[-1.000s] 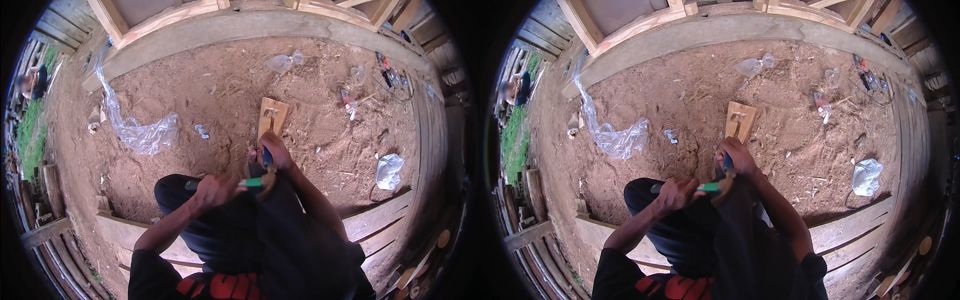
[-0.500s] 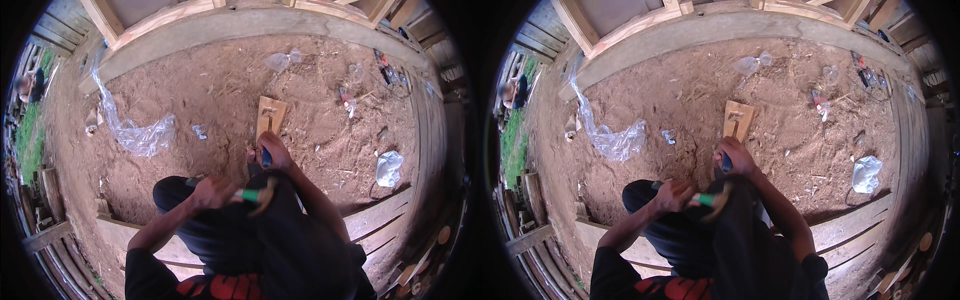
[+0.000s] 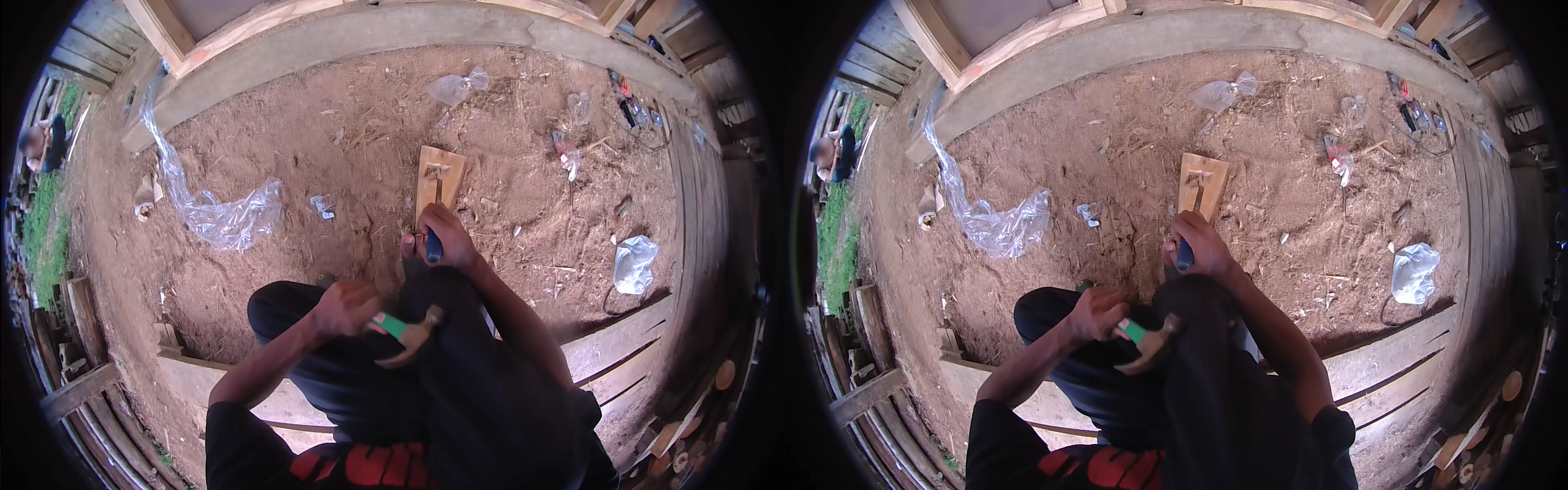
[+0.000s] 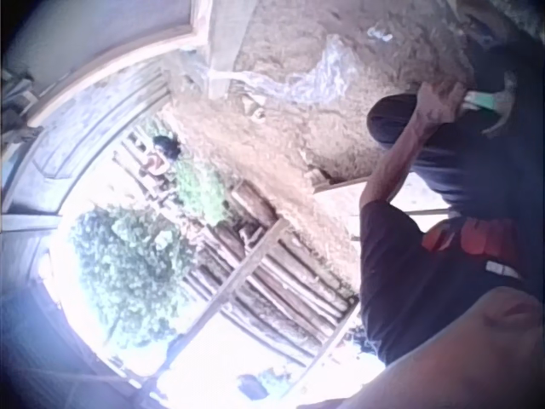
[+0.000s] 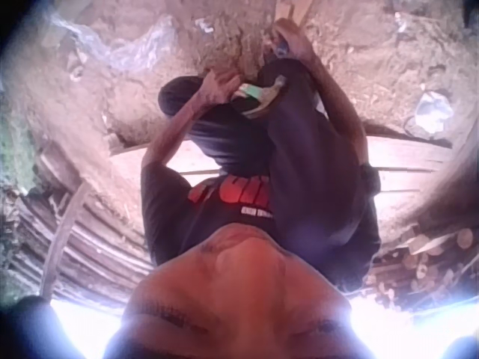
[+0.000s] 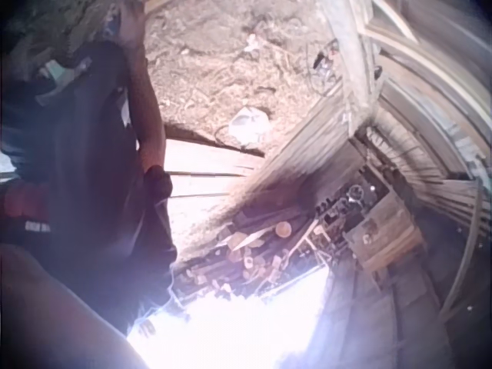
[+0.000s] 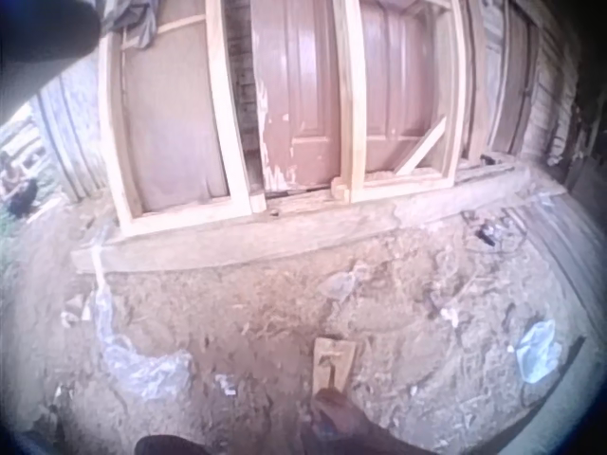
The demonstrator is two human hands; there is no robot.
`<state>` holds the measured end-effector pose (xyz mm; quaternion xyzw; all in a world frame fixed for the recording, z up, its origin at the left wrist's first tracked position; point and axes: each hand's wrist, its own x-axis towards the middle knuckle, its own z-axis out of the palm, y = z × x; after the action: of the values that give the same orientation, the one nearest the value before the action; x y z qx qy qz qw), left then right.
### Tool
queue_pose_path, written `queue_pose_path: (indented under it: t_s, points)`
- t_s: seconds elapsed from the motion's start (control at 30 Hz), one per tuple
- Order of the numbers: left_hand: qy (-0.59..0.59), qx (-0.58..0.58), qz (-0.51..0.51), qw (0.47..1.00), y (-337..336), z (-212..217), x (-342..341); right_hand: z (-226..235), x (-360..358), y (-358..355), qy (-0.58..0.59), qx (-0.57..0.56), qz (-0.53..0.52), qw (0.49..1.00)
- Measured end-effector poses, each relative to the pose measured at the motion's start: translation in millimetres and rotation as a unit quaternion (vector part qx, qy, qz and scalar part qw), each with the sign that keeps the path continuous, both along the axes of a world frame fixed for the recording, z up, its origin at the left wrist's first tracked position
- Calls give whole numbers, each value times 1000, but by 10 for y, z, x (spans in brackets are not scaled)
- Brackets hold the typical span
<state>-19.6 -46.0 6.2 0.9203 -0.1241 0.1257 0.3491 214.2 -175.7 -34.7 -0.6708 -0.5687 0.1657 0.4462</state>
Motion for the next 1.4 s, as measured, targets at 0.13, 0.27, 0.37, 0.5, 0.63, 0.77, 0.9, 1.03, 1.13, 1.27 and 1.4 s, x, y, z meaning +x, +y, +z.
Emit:
queue_pose_path:
  t_s: [0.13,0.27,0.37,0.5,0.63,0.77,0.9,1.03,1.13,1.27,1.4]
  points:
    - [60,81,94,990,0,59,71,-71,36,-19,-1,-18,6,1000]
    - [60,22,72,995,78,-50,63,-36,50,0,1,13,25,1000]
    - [57,26,140,988,56,92,150,-24,18,-12,2,-1,9,1000]
    - [42,-17,34,998,91,15,119,-41,46,-36,-14,-42,11,999]
    - [106,-20,119,987,99,-80,7,-76,40,-30,-43,-9,48,998]
    - [120,-131,211,961,119,-248,-80,-358,-49,-51,-156,-2,134,979]
    - [121,-193,255,940,201,-293,107,-877,-198,-277,-278,-25,137,950]
    - [190,-195,348,897,294,-192,160,-699,-306,-130,-150,-15,77,986]
    - [207,-203,378,879,366,-270,207,-506,-280,-86,-117,33,-1,993]
    - [215,-216,396,866,441,-424,197,-14,-432,-106,39,36,-140,989]
    - [222,-192,391,872,398,-400,233,-22,-399,-179,22,34,-119,992]
